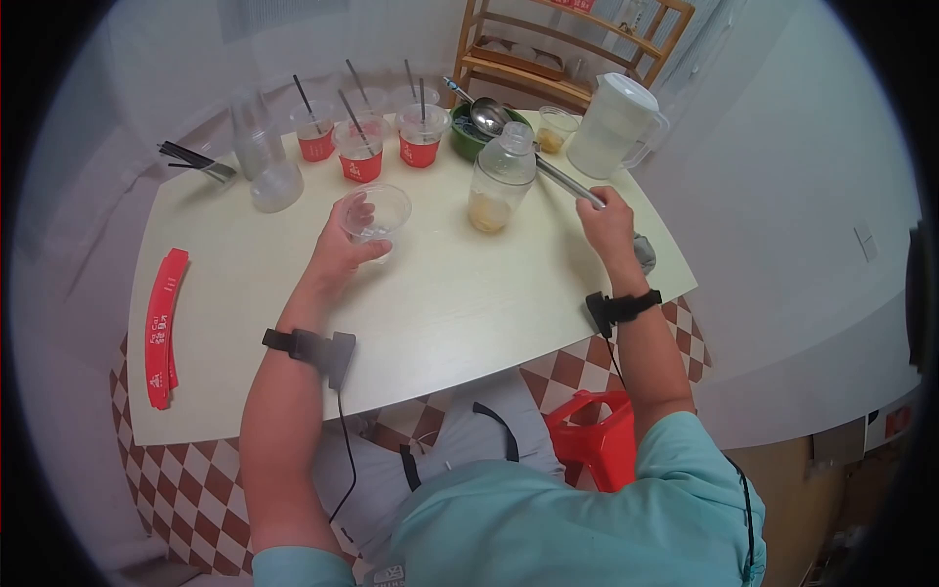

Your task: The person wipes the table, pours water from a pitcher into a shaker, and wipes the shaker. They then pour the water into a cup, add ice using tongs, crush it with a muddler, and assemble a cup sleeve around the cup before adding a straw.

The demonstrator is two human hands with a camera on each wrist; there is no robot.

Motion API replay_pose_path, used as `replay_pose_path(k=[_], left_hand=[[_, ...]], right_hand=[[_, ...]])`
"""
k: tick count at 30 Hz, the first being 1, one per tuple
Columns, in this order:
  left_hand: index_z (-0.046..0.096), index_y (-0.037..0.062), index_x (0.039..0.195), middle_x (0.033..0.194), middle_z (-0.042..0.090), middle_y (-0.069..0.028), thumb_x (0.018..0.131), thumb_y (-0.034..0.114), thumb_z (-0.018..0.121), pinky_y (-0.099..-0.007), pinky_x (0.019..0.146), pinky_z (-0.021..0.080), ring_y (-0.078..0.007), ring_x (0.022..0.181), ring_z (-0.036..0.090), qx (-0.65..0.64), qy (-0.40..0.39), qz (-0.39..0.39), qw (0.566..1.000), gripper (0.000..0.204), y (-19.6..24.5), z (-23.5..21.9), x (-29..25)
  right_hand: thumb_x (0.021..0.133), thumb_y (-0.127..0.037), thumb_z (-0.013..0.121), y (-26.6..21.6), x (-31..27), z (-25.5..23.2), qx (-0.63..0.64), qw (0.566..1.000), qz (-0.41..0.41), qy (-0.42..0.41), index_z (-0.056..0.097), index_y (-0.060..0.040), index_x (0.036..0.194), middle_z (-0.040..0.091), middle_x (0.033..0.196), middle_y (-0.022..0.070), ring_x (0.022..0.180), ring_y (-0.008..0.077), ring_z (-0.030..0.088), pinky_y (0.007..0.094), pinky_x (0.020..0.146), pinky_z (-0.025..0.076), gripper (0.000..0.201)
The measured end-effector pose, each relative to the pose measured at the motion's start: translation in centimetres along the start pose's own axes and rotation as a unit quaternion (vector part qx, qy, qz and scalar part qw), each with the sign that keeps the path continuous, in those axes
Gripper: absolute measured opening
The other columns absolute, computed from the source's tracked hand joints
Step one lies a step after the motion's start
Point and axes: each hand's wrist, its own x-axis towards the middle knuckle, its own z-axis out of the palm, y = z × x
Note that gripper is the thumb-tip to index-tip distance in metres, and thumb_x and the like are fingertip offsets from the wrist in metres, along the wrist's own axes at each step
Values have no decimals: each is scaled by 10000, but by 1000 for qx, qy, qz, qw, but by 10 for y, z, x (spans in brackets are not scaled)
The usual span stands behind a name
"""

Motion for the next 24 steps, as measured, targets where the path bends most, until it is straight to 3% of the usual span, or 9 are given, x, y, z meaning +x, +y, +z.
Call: replay_pose_path(k=[1, 3, 6, 7, 9, 11, 15, 22, 24], left_hand=[[344, 68, 1504, 1465, 456, -146, 695, -8, 814, -419, 1134, 381, -303, 1387, 417, -1, -1, -1, 1000, 939, 2, 0, 0], [385, 53, 1482, 1427, 490, -131, 671, -35, 805, -408, 1122, 401, -282, 1354, 457, -21, -6, -5, 1000, 918, 4, 2, -2], [404, 51, 1473, 1396, 516, -125, 645, -51, 803, -399, 1111, 417, -271, 1334, 478, -5, -52, 12, 999, 925, 1, 3, -3], [404, 51, 1473, 1396, 516, -125, 645, -51, 803, -399, 1111, 417, -271, 1334, 478, -9, -34, 6, 999, 925, 1, 3, -6], [415, 52, 1469, 1368, 540, -121, 631, -41, 820, -395, 1109, 420, -263, 1321, 490, -8, -99, 12, 995, 936, 7, 7, -9], [418, 52, 1469, 1370, 542, -121, 627, -34, 827, -392, 1111, 419, -259, 1322, 490, -19, -110, -3, 994, 940, 7, 5, -9], [417, 47, 1472, 1383, 541, -121, 612, -7, 850, -372, 1131, 396, -242, 1329, 488, -53, -163, -16, 985, 964, 7, 5, -8], [432, 35, 1457, 1323, 580, -107, 589, 81, 885, -367, 1144, 370, -234, 1296, 513, -76, -197, -9, 977, 980, 11, 5, -12], [441, 37, 1449, 1311, 585, -100, 597, 90, 883, -367, 1136, 374, -232, 1283, 521, -91, -194, -9, 977, 961, 9, 6, -12]], right_hand=[[852, -252, 699, 1, -5, -8, -2, 1000, 1, 0, 680, 9, 1060, 735, 961, 164, 822, 280, 716, 375, 768, 561, 335], [912, -230, 709, 1, -16, -23, 213, 973, -40, 80, 668, 7, 1056, 709, 890, 93, 691, 162, 660, 316, 648, 553, 281], [976, -205, 669, -35, -34, -55, 345, 935, -21, 75, 658, -4, 1030, 674, 867, 52, 654, 93, 596, 272, 566, 527, 209], [1001, -217, 636, -43, -39, -62, 377, 922, -50, 67, 643, -4, 1038, 683, 881, 83, 643, 108, 611, 273, 552, 533, 216], [1025, -228, 603, -61, -49, -71, 411, 907, -81, 36, 628, -4, 1046, 692, 894, 114, 633, 124, 625, 273, 538, 540, 226], [1053, -245, 550, -80, -59, -76, 524, 836, -164, 15, 583, 2, 1092, 711, 952, 175, 624, 183, 666, 304, 538, 566, 253], [1068, -266, 519, -123, -69, -53, 517, 833, -185, -75, 540, 2, 1158, 714, 1045, 239, 668, 261, 710, 331, 558, 591, 284], [1052, -229, 559, -168, -73, 8, 484, 832, -153, -224, 549, -4, 1115, 727, 979, 150, 703, 169, 700, 282, 612, 582, 234], [1035, -234, 592, -177, -65, 1, 394, 854, -230, -249, 548, -16, 1108, 729, 963, 109, 696, 130, 685, 259, 615, 569, 234]])
